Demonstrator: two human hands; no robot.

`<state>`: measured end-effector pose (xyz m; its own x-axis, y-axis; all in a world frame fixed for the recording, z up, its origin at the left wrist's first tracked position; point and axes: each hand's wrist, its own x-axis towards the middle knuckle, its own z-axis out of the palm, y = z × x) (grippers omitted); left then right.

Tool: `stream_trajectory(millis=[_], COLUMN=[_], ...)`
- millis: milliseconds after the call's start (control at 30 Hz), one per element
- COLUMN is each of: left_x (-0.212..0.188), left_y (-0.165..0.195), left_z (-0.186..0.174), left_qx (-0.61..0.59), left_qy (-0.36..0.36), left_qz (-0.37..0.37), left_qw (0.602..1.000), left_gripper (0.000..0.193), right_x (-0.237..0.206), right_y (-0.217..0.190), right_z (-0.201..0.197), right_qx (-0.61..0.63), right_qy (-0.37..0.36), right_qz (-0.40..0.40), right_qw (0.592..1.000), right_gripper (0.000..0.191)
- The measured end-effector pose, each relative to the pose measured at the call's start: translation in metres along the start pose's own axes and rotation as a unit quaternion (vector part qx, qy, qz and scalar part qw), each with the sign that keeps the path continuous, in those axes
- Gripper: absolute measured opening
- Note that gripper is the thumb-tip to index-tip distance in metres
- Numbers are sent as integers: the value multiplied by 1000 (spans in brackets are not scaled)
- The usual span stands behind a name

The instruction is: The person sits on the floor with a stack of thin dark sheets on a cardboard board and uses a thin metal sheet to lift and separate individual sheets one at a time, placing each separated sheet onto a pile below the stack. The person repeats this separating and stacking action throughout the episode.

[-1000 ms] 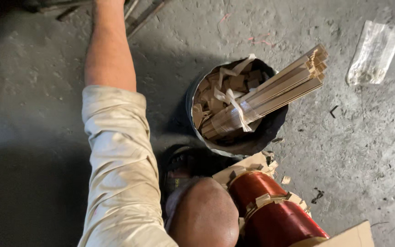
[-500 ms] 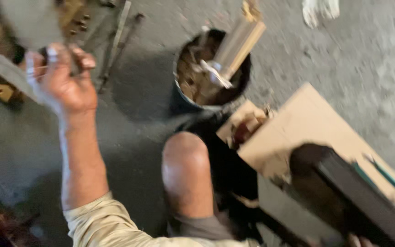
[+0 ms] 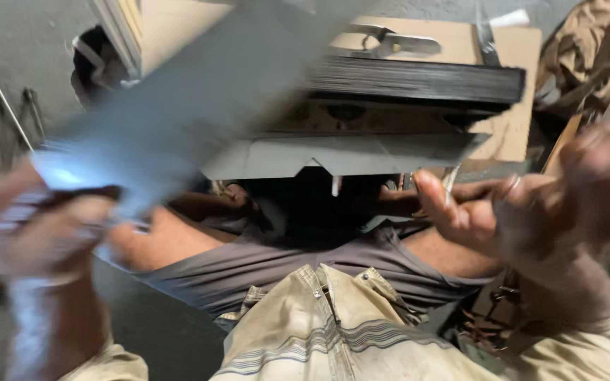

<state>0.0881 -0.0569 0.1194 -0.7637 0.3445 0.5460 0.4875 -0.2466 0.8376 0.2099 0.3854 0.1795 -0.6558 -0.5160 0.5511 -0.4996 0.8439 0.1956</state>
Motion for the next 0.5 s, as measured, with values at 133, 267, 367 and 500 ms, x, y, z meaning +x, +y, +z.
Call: stream_trajectory(millis=[133, 267, 367, 500], left_x=[34, 33, 31, 36], left_y=[-24, -45, -48, -29], left_z=[47, 65, 67, 95], left_qx=[-124, -161, -41, 243], left_qy=[-312, -436, -452, -342], left_qz=[-39, -116, -171, -53], left_qw=[941, 878, 875, 906], left_gripper=[21, 16, 13, 56], right_x=[-13, -36, -54, -63], right_y=[27, 22, -2, -23], right_z=[11, 30, 40, 48], right_qx=[-71, 109, 189, 286], right_qy=[-11, -140, -148, -235], right_qz=[-24, 20, 62, 126], right_qw=[997, 984, 969, 920], right_gripper=[71, 65, 67, 82])
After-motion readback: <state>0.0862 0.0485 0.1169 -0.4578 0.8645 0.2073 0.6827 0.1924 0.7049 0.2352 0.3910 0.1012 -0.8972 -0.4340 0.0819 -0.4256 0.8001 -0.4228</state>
